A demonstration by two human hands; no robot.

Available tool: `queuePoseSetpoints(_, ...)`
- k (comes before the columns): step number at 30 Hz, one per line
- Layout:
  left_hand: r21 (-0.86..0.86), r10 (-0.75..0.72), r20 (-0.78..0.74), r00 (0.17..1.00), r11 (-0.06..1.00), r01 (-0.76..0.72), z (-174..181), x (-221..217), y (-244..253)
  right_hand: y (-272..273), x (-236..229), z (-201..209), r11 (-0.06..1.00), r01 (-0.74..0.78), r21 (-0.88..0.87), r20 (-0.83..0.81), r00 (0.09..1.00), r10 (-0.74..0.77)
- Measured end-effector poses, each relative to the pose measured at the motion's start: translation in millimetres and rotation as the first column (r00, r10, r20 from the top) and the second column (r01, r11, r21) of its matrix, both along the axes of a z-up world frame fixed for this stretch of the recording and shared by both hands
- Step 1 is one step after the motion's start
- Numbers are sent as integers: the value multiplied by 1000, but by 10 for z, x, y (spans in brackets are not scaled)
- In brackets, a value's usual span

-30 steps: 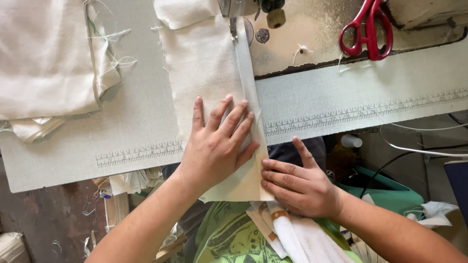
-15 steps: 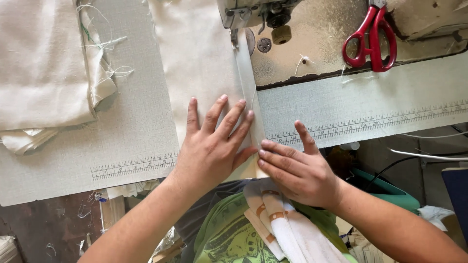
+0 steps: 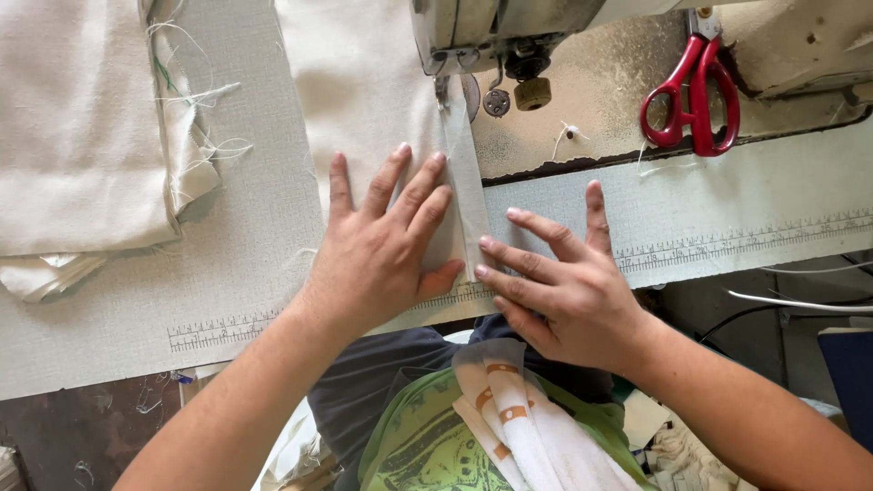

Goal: Folding and aligning white fabric pieces on a sewing machine table in preparation for sewing.

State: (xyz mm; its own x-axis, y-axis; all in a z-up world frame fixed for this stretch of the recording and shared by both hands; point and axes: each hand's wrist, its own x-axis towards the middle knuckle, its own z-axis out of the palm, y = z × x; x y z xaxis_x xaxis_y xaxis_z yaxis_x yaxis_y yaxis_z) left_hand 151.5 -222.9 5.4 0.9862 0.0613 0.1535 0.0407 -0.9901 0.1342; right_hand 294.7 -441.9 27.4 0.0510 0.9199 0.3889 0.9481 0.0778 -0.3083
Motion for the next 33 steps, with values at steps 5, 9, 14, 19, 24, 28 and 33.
queuePoseSetpoints(5,-30,13,8,1000,999,-12,-25,143,160,154,154,-5,1000,10,-16,14,1000,-9)
queuePoseSetpoints(9,-53,23,-48,999,998,-25,-64,288,330,284,268,-13,1000,11,-3,-5,1000,-11)
queuePoseSetpoints(14,-74,11,-63,998,997,-16,-12,460,527,432,402,-73,1000,28,1,11,1000,-28)
queuePoseSetpoints(19,-95,13,-99,995,995,-23,-8,636,729,572,572,-128,999,28,-17,-11,1000,-28)
queuePoseSetpoints(24,-78,30,-136,990,996,-41,33,803,902,751,690,-44,999,24,-35,23,999,-23)
queuePoseSetpoints(28,-2,35,-199,979,999,-36,42,962,1064,849,846,-126,999,14,-31,9,1000,-14)
queuePoseSetpoints(33,-42,96,-327,940,992,-116,272,1111,1144,983,979,-107,988,58,-142,-106,992,-73)
